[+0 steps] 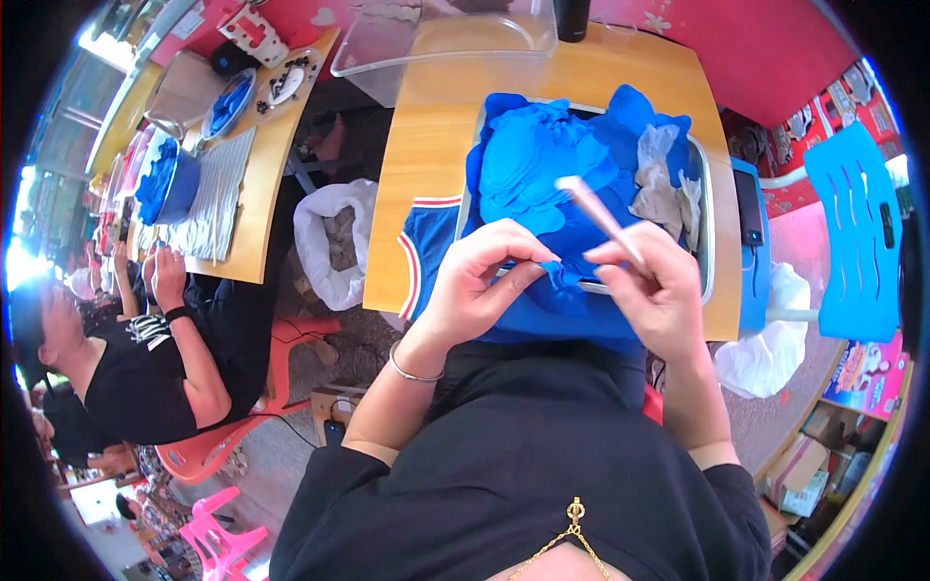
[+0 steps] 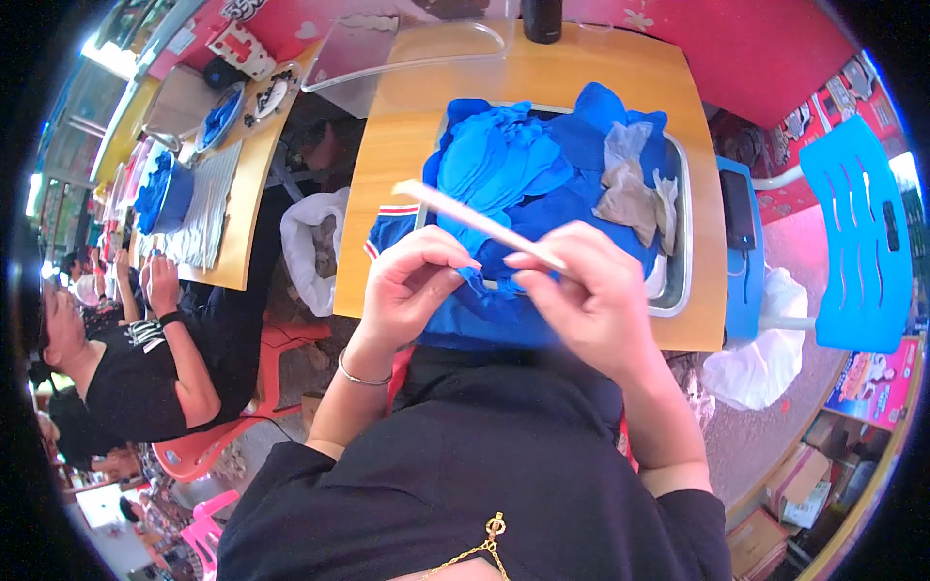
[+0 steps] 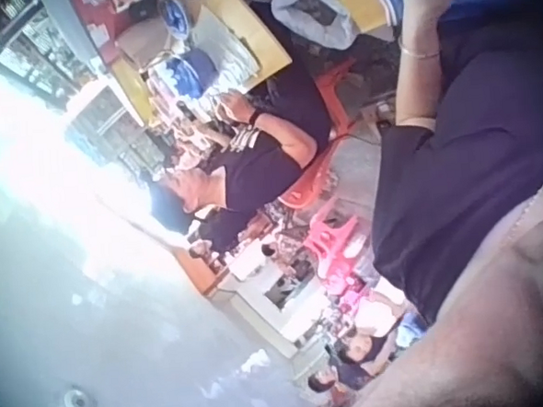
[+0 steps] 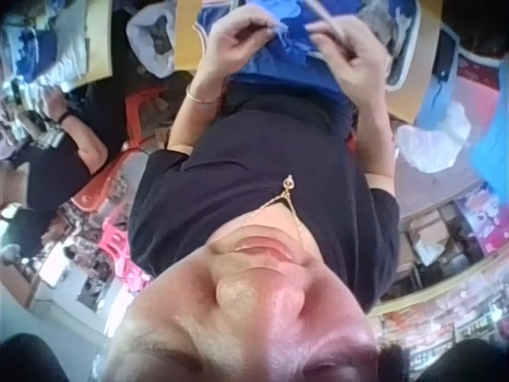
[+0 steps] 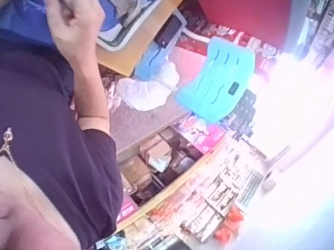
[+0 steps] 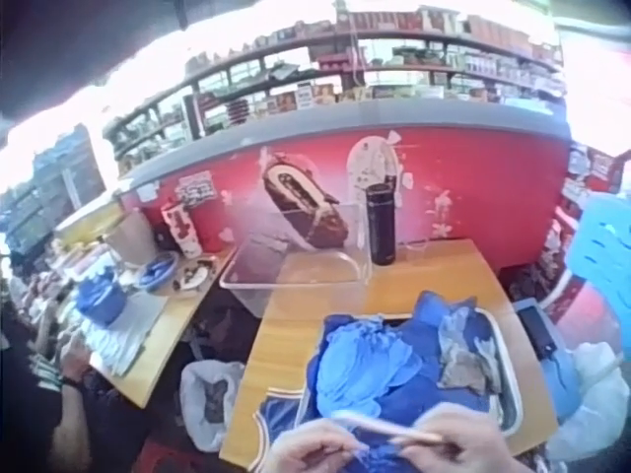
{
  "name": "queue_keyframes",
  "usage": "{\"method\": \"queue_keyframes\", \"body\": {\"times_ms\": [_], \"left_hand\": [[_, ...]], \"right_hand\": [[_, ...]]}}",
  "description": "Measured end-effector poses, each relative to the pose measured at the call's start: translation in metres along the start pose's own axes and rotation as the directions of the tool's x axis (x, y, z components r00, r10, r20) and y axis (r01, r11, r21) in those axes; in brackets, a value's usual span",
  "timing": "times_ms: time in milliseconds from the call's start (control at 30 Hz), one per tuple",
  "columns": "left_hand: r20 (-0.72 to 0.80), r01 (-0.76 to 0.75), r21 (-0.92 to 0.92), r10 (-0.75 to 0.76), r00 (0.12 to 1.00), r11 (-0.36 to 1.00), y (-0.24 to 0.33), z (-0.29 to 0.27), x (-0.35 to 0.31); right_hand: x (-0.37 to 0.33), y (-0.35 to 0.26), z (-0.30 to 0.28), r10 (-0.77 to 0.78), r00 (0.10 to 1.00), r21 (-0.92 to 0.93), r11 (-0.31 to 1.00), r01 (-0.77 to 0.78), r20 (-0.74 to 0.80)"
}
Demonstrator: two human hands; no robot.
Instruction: Assemble small blue fabric pieces by folding and shaping them into a small garment using a wooden stick.
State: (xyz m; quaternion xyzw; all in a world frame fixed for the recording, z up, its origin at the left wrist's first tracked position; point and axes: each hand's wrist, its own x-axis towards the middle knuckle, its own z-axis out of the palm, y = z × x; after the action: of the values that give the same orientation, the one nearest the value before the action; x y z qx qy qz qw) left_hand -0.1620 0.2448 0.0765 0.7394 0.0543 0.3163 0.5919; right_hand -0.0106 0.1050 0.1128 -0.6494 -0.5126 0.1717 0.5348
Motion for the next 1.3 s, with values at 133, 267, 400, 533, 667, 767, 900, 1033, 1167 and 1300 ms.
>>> {"method": "queue_keyframes", "body": {"times_ms": [133, 267, 400, 533, 667, 767, 900, 1033, 1167, 1300], "left_hand": [[-0.017, 0.018, 0.026, -0.018, 1.000, 0.999, 0.001, 0.003, -0.002], [-0.021, 0.009, 0.011, -0.009, 1.000, 1.000, -0.001, 0.006, -0.003], [-0.043, 0.039, -0.004, -0.039, 0.998, 0.999, 0.000, 0.007, -0.005], [-0.041, 0.026, 0.021, -0.025, 0.999, 0.999, -0.003, 0.007, -0.004], [-0.073, 0.086, -0.023, -0.087, 0.993, 0.996, -0.001, 0.012, -0.006], [-0.180, 0.171, -0.195, -0.207, 0.962, 0.966, -0.002, 0.017, -0.005], [-0.275, -0.086, 0.305, 0.174, 0.946, 0.948, -0.007, 0.019, -0.001], [-0.228, -0.057, 0.424, 0.167, 0.959, 0.904, -0.006, 0.029, -0.003], [-0.271, -0.063, 0.436, 0.197, 0.942, 0.898, -0.007, 0.033, -0.004], [-0.260, -0.088, 0.470, 0.233, 0.937, 0.878, -0.010, 0.031, -0.001]], "right_hand": [[0.008, -0.007, 0.007, -0.048, 0.995, -0.024, 0.998, 0.050, 0.088], [0.009, -0.010, 0.009, -0.040, 0.997, -0.051, 0.998, 0.043, 0.072], [0.009, -0.009, 0.012, -0.053, 0.997, -0.104, 0.993, 0.058, 0.047], [0.008, -0.008, 0.012, -0.067, 0.997, -0.112, 0.991, 0.070, 0.026], [0.006, -0.006, 0.013, -0.091, 0.996, -0.126, 0.988, 0.092, 0.013], [0.007, -0.004, 0.015, -0.107, 0.994, -0.149, 0.983, 0.109, 0.019], [0.006, 0.001, 0.021, -0.023, 0.998, -0.148, 0.989, 0.015, -0.051], [0.003, 0.006, 0.028, -0.071, 0.987, -0.199, 0.979, 0.041, -0.146], [0.002, 0.007, 0.034, -0.083, 0.982, -0.189, 0.981, 0.051, -0.169], [0.001, 0.009, 0.034, -0.086, 0.984, -0.214, 0.976, 0.051, -0.156]]}}
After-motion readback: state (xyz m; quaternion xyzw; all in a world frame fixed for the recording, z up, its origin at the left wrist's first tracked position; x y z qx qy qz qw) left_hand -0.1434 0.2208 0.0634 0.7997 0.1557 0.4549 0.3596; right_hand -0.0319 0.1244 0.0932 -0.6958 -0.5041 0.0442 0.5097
